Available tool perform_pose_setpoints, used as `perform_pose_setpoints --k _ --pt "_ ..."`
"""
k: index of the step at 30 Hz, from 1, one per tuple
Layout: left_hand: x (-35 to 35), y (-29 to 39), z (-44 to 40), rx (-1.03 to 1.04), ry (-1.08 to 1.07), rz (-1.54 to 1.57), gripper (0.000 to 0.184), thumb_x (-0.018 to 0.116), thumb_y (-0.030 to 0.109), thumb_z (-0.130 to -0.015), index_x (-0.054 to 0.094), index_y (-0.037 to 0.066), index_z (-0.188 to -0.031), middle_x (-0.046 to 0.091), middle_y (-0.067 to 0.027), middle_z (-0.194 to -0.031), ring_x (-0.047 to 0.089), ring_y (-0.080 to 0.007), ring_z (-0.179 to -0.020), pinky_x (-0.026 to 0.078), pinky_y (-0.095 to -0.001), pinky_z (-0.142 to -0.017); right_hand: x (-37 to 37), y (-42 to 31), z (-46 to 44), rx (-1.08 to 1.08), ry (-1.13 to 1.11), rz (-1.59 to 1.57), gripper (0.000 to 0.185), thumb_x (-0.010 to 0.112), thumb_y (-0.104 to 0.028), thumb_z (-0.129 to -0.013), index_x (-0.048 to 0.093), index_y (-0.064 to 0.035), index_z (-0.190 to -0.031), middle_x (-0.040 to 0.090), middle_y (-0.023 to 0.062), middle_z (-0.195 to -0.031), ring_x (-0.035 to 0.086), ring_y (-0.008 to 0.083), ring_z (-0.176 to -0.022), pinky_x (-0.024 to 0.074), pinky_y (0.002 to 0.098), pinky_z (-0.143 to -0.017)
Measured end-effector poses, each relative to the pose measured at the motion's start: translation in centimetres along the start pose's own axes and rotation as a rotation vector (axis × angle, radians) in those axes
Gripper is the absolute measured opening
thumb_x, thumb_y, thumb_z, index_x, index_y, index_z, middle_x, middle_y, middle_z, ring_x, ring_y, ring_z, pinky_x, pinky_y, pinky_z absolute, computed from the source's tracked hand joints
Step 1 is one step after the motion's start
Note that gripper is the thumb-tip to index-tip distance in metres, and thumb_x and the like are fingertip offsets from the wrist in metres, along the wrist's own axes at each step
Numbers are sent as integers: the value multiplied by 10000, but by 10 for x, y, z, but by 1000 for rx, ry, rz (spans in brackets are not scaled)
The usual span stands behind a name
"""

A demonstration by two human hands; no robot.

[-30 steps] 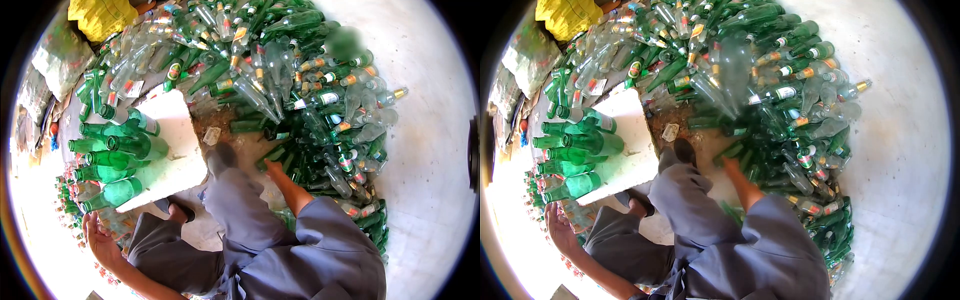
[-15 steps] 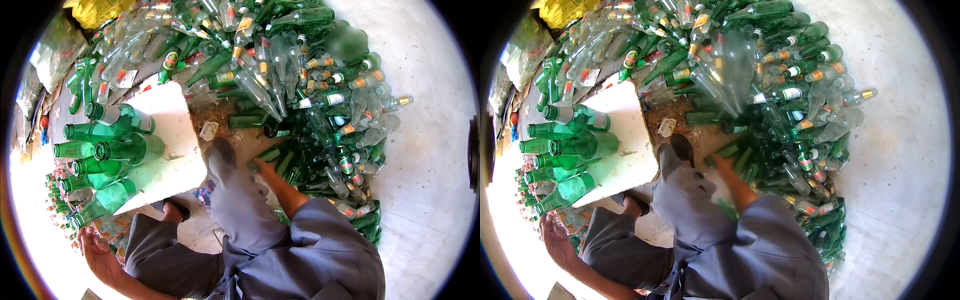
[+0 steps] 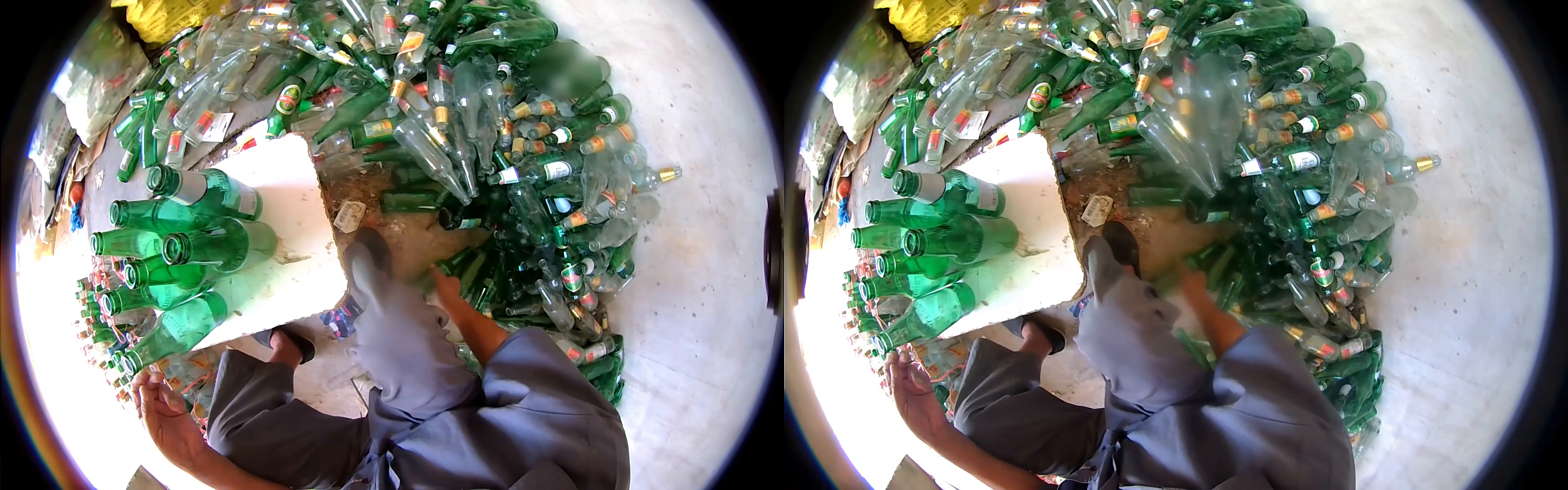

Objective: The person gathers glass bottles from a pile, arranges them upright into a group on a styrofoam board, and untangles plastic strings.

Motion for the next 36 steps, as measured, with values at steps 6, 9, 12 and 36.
perform_pose_setpoints --k 6,9,12,36 --pt "0 1 0 17 23 -23 274 479 122 -1024 517 -40 -1241 608 -125 -1076 418 -62 -664 367 -181 -552 21 57 -99 121 47 -101 604 796 -403 -777 634 81 -1100 661 201 -1011 625 288 -817 498 399 -715" --pt "6 1 2 15 40 16 284 495 135 -1017 523 -44 -1234 614 -127 -1062 440 -72 -658 356 -191 -536 14 66 -110 111 23 -201 583 786 -380 -770 632 92 -1077 657 205 -1012 628 285 -813 501 402 -710" --pt "13 2 3 59 82 -55 281 525 143 -1002 541 -45 -1210 645 -137 -1017 482 -87 -632 362 -200 -524 -21 -3 -53 196 80 -279 550 763 -365 -772 632 104 -1028 655 188 -962 626 279 -767 497 412 -667" --pt "19 4 13 38 24 91 196 579 114 -964 613 -47 -1070 700 -164 -903 570 -115 -561 443 -219 -493 -164 -316 183 -942 267 228 336 758 -274 -817 661 -21 -1016 689 205 -878 664 413 -832 525 437 -715"
Point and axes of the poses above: each hand's wrist, its own z-axis away from the middle knuckle, its own x-axis out of the palm, y = z × x, the point moved 4 cm from there along -z, towards the middle knuckle
